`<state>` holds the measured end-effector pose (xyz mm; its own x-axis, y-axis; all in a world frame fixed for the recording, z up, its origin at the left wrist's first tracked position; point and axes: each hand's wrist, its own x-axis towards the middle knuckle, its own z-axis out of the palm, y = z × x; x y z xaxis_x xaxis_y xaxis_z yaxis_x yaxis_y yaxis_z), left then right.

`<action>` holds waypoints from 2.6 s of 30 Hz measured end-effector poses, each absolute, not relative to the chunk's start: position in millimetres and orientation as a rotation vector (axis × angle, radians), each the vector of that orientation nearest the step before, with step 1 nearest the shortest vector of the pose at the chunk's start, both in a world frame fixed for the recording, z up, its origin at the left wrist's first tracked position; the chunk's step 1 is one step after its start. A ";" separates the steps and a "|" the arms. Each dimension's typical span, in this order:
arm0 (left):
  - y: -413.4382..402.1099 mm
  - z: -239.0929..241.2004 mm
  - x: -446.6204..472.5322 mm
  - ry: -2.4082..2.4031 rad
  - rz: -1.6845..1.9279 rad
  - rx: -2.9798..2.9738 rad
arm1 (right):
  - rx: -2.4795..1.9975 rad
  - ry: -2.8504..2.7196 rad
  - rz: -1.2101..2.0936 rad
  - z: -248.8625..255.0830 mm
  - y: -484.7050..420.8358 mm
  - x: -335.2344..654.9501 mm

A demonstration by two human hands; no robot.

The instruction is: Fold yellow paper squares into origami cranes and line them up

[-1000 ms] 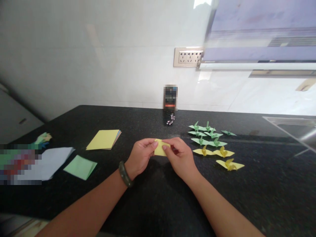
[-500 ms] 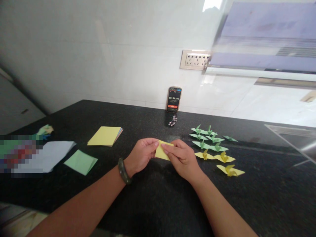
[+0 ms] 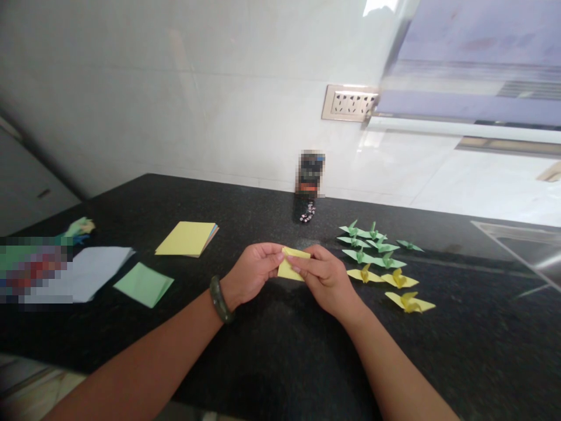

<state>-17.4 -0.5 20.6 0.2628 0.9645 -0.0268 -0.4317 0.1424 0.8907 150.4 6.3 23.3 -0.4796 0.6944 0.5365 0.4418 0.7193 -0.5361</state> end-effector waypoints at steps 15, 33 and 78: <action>-0.2 23.1 -19.4 0.760 1.081 0.892 | -0.756 -2.259 0.522 22.6 11.0 157.3; 0.3 17.6 -14.5 0.955 1.245 0.900 | -1.093 -1.707 0.907 20.6 2.5 140.4; -7.3 23.9 -15.1 1.044 0.769 1.132 | -1.273 -1.947 0.738 29.1 4.9 148.4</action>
